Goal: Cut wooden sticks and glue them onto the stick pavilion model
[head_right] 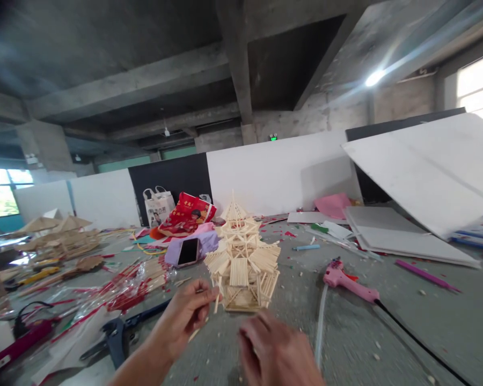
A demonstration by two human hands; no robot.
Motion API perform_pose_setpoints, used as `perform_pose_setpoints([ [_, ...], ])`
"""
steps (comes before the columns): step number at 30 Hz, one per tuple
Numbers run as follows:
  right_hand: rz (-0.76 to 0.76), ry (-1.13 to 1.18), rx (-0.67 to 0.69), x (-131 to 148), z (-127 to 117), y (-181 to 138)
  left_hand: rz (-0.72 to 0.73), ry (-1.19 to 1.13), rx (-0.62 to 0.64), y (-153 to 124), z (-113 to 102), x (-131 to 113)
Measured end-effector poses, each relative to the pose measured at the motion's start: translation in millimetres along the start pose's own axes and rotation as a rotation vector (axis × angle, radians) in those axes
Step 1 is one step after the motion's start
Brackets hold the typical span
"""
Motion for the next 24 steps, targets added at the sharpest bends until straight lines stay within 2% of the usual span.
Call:
perform_pose_setpoints([
  [1,-0.028,-0.011,-0.004,7.5,-3.6,15.4,0.012,-0.007,0.001,-1.0,0.5,1.9],
  [3,0.006,0.011,-0.032,15.8,-8.9,41.9,0.040,-0.017,-0.001,-2.9,0.7,5.9],
  [5,0.058,0.102,-0.004,16.8,-10.5,62.0,0.072,-0.020,-0.002,-4.0,0.1,9.6],
  [10,0.295,0.631,0.301,9.7,-3.5,84.2,0.112,-0.041,0.055,-2.7,-2.9,14.8],
  [12,0.358,0.731,0.355,9.9,-2.9,88.0,0.117,-0.043,0.072,-2.0,-4.4,14.4],
  [15,0.406,0.773,0.350,8.5,-5.0,97.0,0.128,-0.005,0.053,-2.3,-7.6,12.6],
  [19,0.477,0.773,0.266,-0.7,-5.8,111.9,0.084,0.059,0.070,-2.4,-9.5,15.6],
  [24,0.517,0.782,0.252,-4.2,1.3,119.6,0.081,-0.017,0.082,1.4,-4.0,21.7],
])
Point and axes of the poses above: each hand's wrist, its own y-axis towards the middle knuckle, its own z-axis out of the palm, x = y × z, the point moved 2 cm from there along y, towards the middle knuckle, and after that the axes turned 15 degrees about x, right-handed, at the moved point
